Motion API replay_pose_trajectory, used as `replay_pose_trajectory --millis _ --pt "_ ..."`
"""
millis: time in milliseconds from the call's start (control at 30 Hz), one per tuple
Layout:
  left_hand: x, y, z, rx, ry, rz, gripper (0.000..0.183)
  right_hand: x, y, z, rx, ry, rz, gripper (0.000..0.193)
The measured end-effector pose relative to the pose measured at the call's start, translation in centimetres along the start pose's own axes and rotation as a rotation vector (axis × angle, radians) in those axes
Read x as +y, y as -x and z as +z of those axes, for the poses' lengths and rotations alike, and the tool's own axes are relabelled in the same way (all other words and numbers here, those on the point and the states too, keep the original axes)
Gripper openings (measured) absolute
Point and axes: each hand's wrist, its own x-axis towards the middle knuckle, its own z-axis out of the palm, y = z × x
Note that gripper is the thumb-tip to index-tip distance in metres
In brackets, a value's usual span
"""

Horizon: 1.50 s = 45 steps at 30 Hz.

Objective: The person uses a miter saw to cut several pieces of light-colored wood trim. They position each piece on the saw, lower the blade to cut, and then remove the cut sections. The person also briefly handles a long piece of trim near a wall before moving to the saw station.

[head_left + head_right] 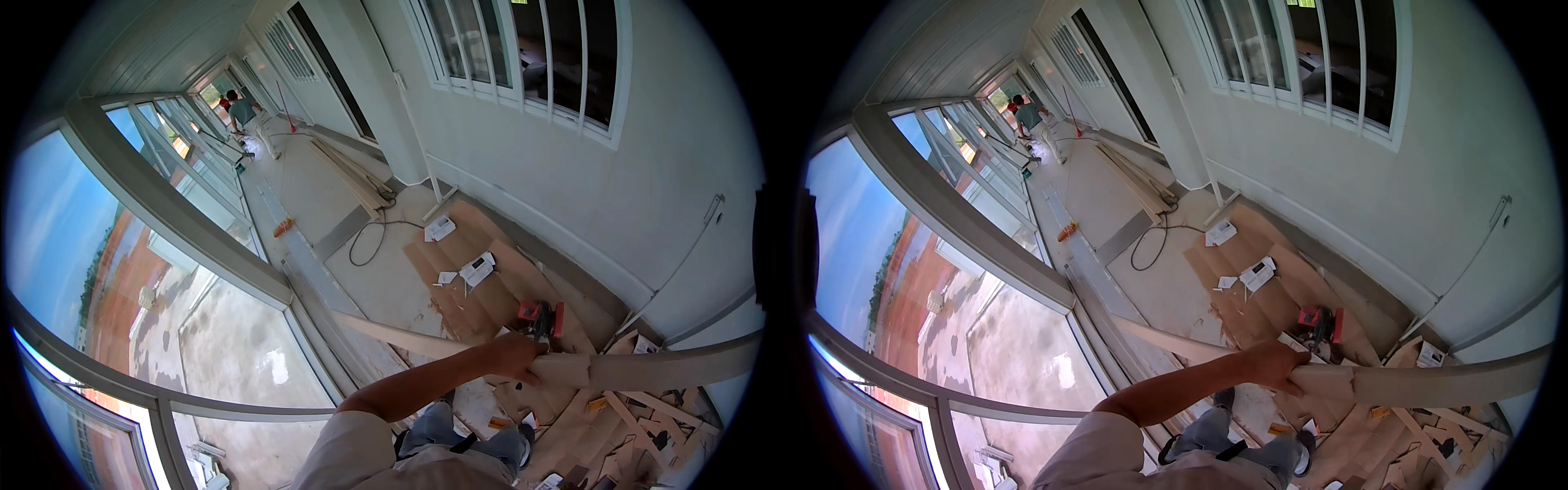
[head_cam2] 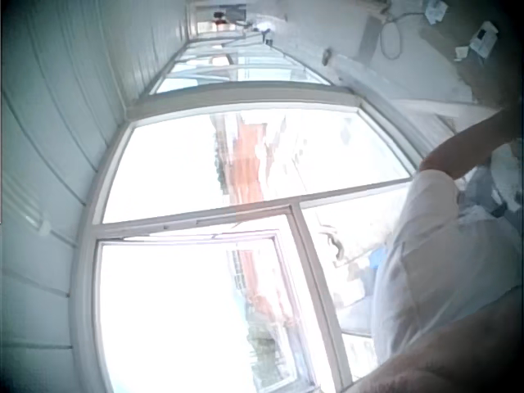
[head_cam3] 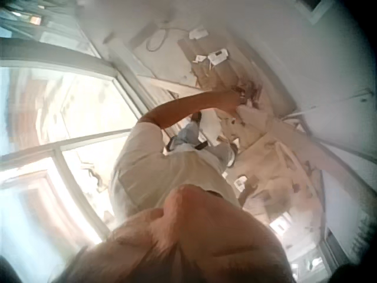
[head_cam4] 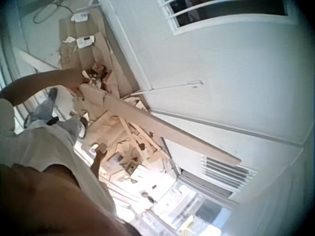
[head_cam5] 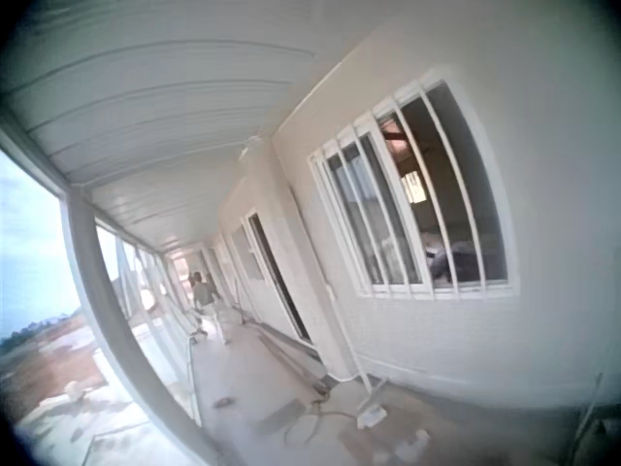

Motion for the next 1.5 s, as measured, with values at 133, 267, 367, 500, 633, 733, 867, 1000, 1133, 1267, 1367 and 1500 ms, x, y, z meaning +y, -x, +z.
replay_pose_trajectory --millis 133,267,367,500,633,733,867,1000,1133,1267,1367,1500 --pt "-8.2 -2.4 3.9 -0.173 -0.081 0.139 0.065 4.2 11.4 6.7 0.008 -0.24 -0.058 0.047" --pt "-15.5 -0.6 5.7 -0.272 -0.034 0.041 0.063 -13.1 20.7 4.7 -0.08 0.068 0.164 0.042" --pt "-19.5 -1.8 10.0 -0.416 -0.029 0.015 0.066 -18.4 20.8 0.7 -0.12 0.033 0.24 0.04" --pt "-24.1 -3.9 19.1 -0.62 -0.077 0.009 0.071 -18.0 16.5 -0.1 -0.116 -0.166 0.142 0.04" --pt "-32.1 -4.6 30.2 -0.733 -0.083 0.003 0.073 -16.4 5.3 4.4 -0.019 -0.028 -0.098 0.035" --pt "-40.8 -5.4 39.8 -0.758 -0.111 0.009 0.073 -13.1 -6.1 11.8 -0.004 0.078 -0.21 0.038" --pt "-49.8 -8.4 51.1 -0.809 -0.212 0.023 0.065 -5.9 -20.8 22.8 0.069 0.133 -0.482 0.037" --pt "-59.8 -10.6 59.5 -0.783 -0.216 0.066 0.067 -3.0 -30.4 30.9 0.127 0.092 -0.522 0.037" --pt "-64.8 -13.5 65.7 -0.749 -0.175 0.245 0.065 3.2 -36.3 35.8 0.178 0.095 -0.623 0.039" --pt "-67.3 -13.7 70.8 -0.932 -0.26 0.102 0.071 6.8 -38.2 39.6 0.172 0.134 -0.545 0.036" --pt "-69.0 -13.5 70.9 -0.931 -0.195 0.084 0.083 8.2 -42.0 42.1 0.142 0.218 -0.585 0.039" --pt "-69.7 -13.5 73.4 -0.906 -0.154 0.211 0.082 14.1 -40.5 44.4 0.25 0.136 -0.484 0.038"
